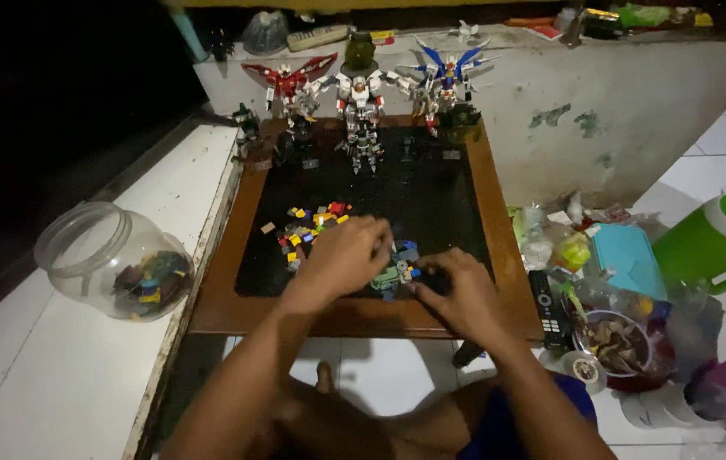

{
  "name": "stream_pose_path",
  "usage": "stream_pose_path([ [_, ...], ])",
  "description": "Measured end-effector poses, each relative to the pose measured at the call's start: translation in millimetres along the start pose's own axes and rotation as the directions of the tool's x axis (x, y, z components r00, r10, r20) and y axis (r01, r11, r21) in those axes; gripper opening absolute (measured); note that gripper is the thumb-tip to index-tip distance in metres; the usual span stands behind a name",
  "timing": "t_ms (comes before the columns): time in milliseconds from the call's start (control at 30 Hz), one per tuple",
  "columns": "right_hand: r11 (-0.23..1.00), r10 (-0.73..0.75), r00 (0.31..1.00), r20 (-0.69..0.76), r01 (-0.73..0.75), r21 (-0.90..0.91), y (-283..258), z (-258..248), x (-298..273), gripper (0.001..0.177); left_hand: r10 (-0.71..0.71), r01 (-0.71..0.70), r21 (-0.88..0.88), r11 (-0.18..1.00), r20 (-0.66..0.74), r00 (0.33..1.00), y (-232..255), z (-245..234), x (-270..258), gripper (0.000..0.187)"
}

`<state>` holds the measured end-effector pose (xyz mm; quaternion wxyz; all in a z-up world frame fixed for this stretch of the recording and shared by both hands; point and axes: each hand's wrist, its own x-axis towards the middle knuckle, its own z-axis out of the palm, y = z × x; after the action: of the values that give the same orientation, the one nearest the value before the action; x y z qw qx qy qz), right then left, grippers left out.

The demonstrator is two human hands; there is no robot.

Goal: Sorting and assembling small toy building blocks on a low table.

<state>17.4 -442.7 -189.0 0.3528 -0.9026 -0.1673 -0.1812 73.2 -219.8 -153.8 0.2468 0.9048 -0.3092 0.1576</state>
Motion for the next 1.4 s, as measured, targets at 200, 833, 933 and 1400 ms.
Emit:
stream_pose_path([
  [200, 0.999, 0.018, 1.000, 0.015, -0.017, -0.040, 9, 7, 1, 0.025, -0.027, 0.036, -0.069, 0.997, 0.120, 0.992, 7, 4, -10, 0.022],
  [833, 0.613, 0.419, 0.903, 0.093, -0.356, 0.705, 34, -12, -10, 0.027, -0.113, 0.173, -0.583, 0.793, 0.138, 0.984, 5, -6, -19, 0.031],
  [933, 0.512, 0.376, 0.921, 0.099, -0.296, 0.807, 52, -4, -10, 0.025, -0.118, 0.209, -0.811, 0.547, 0.172, 0.978, -8, 3, -22, 0.029],
  [1400, 0.371, 0.366, 0.916, 0.166, -0.307, 0.877, 73, 4, -15, 0.023, -0.303, 0.132, -0.901, 0.414, 0.001, 0.953, -1, -45, -30, 0.024],
])
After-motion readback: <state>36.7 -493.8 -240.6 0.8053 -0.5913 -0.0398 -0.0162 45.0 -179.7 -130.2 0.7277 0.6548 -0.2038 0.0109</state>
